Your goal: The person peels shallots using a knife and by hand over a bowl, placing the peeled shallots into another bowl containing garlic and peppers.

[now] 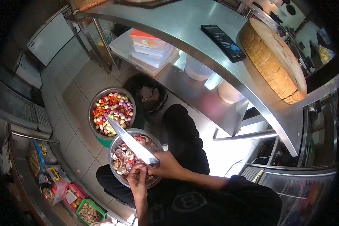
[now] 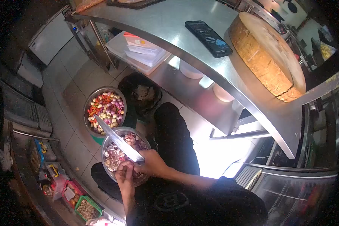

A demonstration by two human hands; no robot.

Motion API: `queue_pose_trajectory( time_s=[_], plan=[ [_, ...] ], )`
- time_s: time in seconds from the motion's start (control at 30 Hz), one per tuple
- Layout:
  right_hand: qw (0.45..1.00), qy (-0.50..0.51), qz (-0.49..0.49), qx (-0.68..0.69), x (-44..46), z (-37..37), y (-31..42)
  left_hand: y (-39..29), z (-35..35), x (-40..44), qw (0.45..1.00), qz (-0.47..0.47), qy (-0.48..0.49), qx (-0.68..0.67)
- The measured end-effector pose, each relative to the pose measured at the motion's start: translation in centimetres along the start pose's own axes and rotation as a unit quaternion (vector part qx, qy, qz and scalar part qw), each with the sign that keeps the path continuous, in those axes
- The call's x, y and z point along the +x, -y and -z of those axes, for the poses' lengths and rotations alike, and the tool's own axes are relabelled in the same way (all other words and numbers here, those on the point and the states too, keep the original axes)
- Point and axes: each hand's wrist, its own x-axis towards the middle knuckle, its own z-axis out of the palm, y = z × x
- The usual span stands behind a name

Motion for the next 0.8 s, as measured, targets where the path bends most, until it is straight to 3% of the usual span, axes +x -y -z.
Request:
queue_pose_trajectory(
  time_s=[0.17,0.3,0.4,0.5,0.73,0.8],
  plan=[
    [0.998,-0.018,0.048,-0.029,0.2,-0.7,-0.6,0.3,0.4,0.2,1.000,-0.018,0.009,0.010],
    [0.999,0.004,0.031,-0.029,-0.3,-0.8,-1.0,0.8,1.9,-0.1,1.000,0.020,-0.011,0.021],
    [0.999,0.011,0.024,-0.034,-0.3,-1.0,-0.8,1.8,2.0,0.1,0.995,0.025,-0.091,-0.027],
    [0.999,0.000,0.029,-0.012,-0.4,-1.1,-0.6,1.8,2.2,0.2,0.990,0.044,-0.101,-0.091],
    [0.999,0.044,-0.002,-0.006,-0.4,-1.6,-2.2,1.0,2.0,0.9,0.992,0.111,-0.054,-0.018],
    [1.000,0.010,-0.007,0.003,-0.4,-1.0,-1.4,0.1,1.4,0.8,0.990,0.131,-0.055,0.002]
  ],
)
